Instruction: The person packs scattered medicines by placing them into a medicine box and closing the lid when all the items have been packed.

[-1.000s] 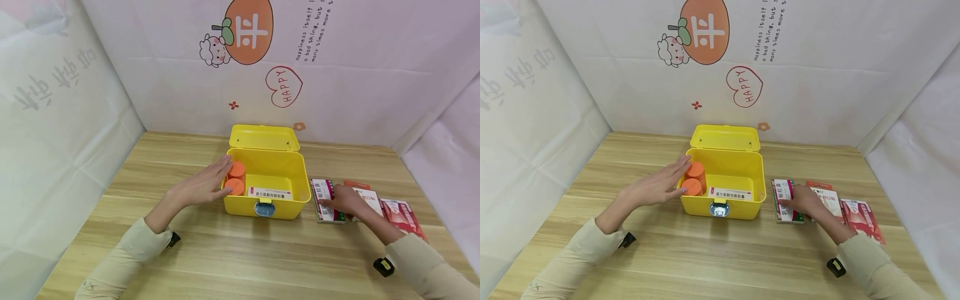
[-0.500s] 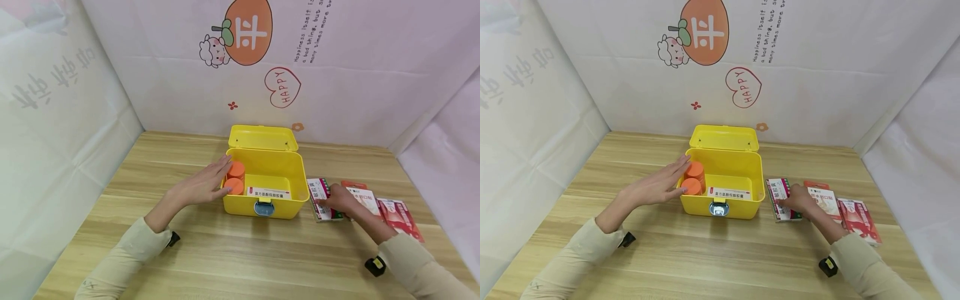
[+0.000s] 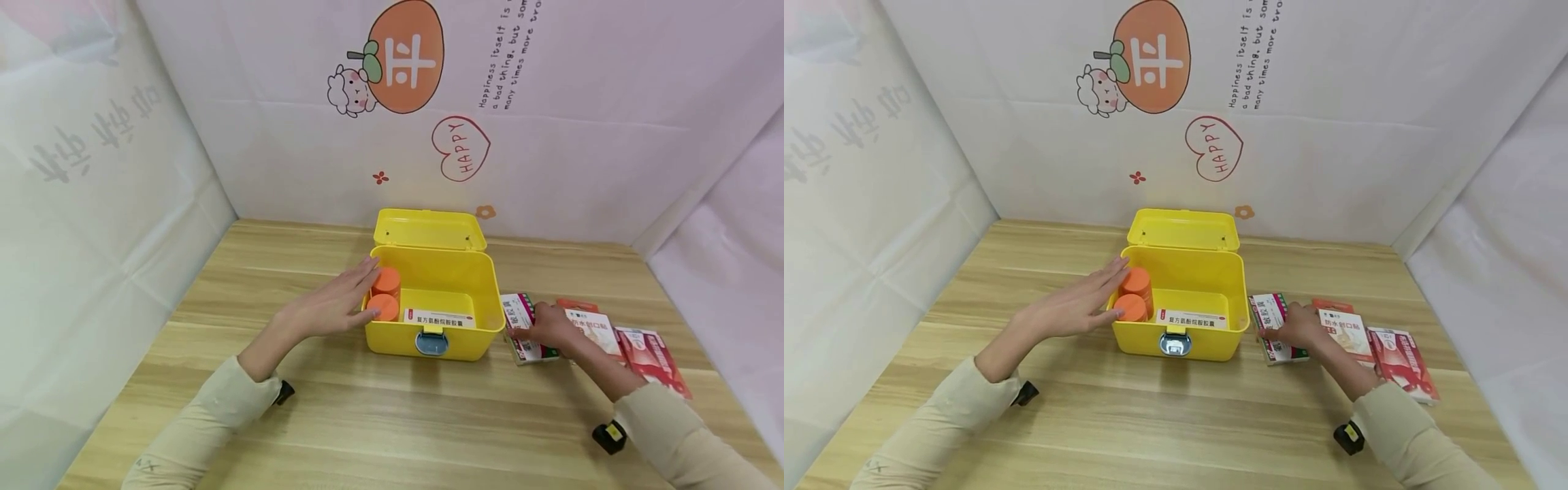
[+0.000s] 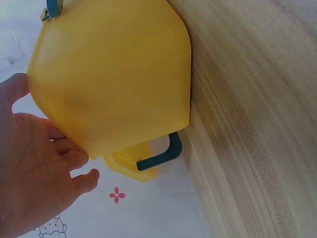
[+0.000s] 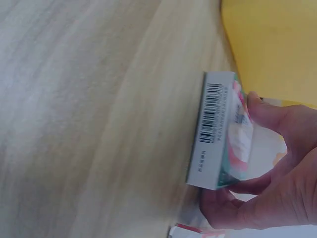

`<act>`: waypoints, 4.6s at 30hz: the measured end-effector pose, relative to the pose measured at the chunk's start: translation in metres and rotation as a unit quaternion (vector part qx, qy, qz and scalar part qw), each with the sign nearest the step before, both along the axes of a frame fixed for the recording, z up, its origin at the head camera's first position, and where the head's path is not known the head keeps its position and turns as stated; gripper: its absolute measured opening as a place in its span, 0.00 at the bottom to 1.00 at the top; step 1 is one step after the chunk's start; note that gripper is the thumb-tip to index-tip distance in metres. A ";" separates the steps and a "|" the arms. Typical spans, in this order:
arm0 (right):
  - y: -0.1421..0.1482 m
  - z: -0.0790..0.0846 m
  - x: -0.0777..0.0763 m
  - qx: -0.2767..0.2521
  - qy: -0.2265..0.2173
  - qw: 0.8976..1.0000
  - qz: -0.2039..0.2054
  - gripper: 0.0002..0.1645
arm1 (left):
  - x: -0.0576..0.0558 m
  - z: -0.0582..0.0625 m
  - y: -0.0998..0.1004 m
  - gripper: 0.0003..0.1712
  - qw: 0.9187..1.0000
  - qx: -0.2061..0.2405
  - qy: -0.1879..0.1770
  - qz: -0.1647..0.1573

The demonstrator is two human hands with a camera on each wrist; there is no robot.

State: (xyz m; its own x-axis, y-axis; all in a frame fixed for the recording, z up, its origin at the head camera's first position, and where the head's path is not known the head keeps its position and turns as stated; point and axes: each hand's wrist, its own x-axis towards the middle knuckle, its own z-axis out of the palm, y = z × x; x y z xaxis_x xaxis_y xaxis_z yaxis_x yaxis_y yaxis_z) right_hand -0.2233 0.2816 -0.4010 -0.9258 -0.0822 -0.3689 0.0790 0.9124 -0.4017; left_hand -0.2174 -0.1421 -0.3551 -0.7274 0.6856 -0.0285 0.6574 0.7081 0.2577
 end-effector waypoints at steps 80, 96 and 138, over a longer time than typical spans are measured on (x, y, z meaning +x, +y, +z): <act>0.035 0.058 0.021 -0.312 -0.041 0.947 -0.062 0.40 | 0.002 0.003 0.001 0.47 1.000 -0.007 -0.003 0.007; 0.033 0.069 0.029 -0.314 -0.035 0.947 -0.055 0.40 | 0.001 0.002 0.001 0.47 1.000 -0.009 -0.010 0.010; -0.001 0.112 0.031 -0.270 0.002 0.963 0.003 0.37 | 0.002 0.002 0.003 0.47 1.000 -0.013 -0.006 0.006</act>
